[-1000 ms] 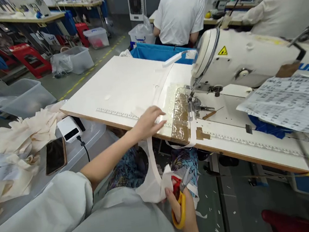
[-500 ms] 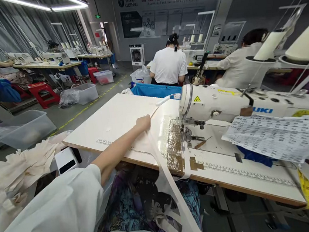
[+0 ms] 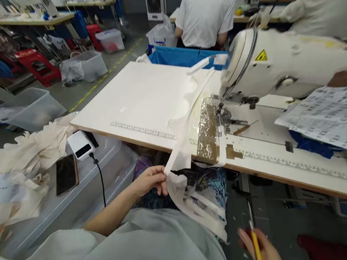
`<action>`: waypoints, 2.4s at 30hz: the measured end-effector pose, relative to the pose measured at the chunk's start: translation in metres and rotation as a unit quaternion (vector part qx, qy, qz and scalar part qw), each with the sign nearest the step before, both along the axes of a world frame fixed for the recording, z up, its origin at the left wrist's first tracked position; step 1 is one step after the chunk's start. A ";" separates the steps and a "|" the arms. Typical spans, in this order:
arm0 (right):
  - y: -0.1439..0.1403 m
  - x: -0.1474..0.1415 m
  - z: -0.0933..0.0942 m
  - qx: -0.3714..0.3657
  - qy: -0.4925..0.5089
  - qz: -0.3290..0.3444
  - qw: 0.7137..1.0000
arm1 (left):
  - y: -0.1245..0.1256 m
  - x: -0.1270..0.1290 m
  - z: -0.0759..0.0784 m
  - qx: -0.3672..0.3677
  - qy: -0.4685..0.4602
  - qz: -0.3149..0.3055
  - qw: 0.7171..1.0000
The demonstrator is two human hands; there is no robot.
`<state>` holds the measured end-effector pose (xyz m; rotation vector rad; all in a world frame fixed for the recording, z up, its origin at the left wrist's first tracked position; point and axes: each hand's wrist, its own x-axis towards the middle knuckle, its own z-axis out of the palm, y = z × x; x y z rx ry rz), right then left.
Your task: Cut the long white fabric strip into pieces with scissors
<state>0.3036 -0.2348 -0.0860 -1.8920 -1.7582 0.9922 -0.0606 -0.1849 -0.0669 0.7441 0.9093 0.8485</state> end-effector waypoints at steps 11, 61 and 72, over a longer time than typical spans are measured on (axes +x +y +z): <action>0.095 -0.126 0.037 -0.231 0.101 0.447 0.859 | -0.029 0.001 -0.006 -0.038 0.025 0.062 0.997; 0.059 -0.125 0.020 0.058 -0.140 0.358 0.922 | -0.018 -0.003 -0.028 0.144 0.359 0.055 0.921; 0.034 -0.108 0.015 0.071 0.004 0.200 0.977 | 0.021 -0.006 -0.051 0.072 0.390 0.188 0.898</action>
